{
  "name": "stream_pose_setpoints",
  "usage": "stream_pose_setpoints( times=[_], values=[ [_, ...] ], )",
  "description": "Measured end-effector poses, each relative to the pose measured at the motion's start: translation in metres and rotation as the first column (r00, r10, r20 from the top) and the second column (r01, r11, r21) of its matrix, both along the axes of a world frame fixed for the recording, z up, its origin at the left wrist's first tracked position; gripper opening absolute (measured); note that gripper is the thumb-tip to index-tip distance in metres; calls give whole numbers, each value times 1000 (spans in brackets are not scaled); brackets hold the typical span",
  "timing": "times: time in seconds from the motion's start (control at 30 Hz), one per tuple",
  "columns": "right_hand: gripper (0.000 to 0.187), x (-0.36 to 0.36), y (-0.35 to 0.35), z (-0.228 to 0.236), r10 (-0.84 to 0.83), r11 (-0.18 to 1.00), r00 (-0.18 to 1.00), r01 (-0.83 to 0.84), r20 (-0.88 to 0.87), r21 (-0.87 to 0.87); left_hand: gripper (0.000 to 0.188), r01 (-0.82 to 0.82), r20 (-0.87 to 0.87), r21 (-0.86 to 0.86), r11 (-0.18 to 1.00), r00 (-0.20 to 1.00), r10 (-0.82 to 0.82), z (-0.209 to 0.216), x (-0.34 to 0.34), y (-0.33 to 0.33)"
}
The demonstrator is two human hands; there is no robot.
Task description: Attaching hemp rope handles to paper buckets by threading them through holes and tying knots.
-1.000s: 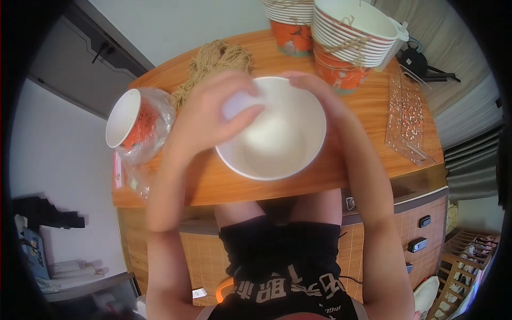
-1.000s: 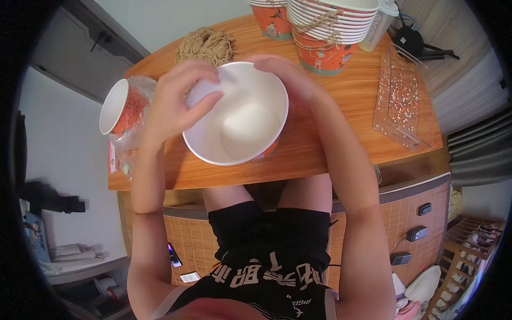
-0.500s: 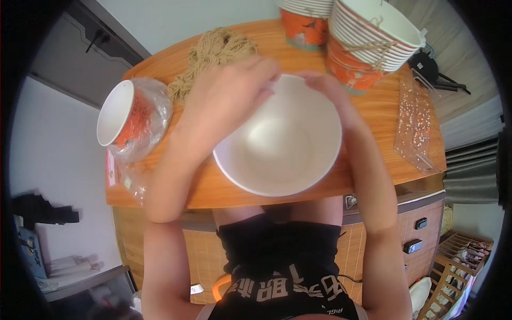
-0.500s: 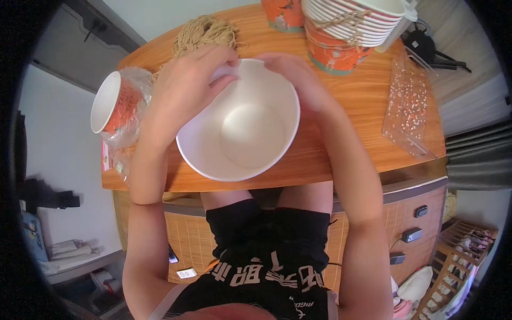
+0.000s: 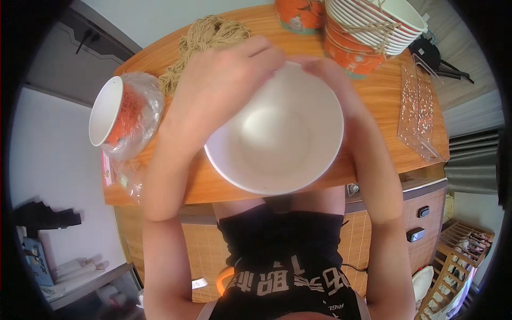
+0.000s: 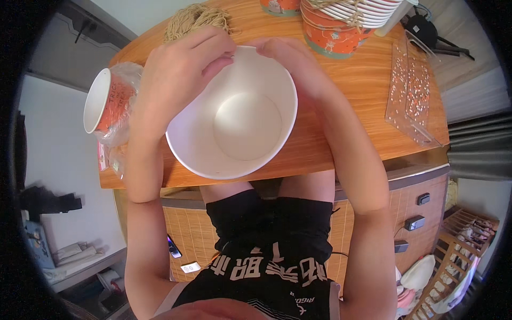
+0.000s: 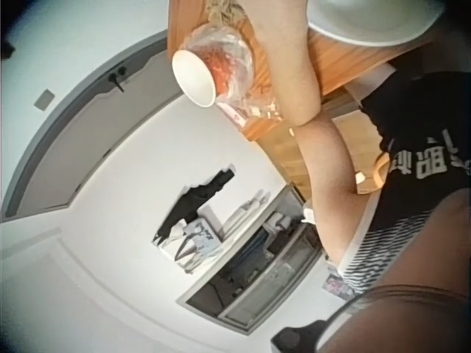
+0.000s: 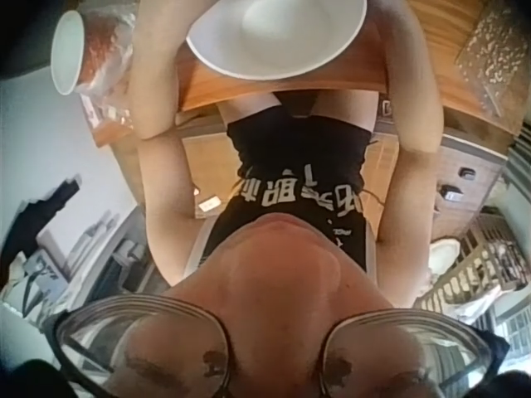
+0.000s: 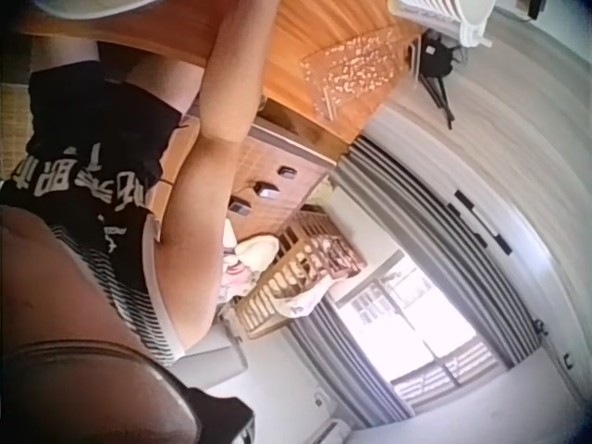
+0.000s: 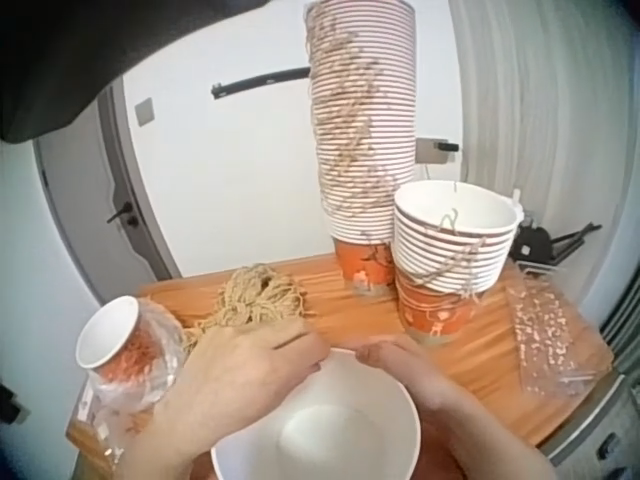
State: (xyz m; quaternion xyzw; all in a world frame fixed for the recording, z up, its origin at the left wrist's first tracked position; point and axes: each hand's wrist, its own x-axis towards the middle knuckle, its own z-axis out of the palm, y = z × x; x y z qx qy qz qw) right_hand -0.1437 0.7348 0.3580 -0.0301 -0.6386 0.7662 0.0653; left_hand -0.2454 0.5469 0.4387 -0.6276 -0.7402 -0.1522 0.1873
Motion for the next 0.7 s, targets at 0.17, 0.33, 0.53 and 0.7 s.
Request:
stream_pose_setpoints(
  times=[0.17,0.33,0.53,0.7],
  values=[
    [39,-4,1,-7,-30,999,999,30,25,-10,11,10,-42,0,1000,999,-10,-1,0,0],
    [38,-2,-2,-1,-38,999,999,38,37,-2,11,11,-91,-1,1000,996,-11,-1,0,0],
    [35,5,-3,5,-54,990,998,60,45,-129,11,2,-52,-13,1000,999,-2,-4,0,2],
    [34,6,4,6,-19,997,1000,18,-13,-72,10,58,180,32,998,982,-63,-3,-2,4]
  ],
)
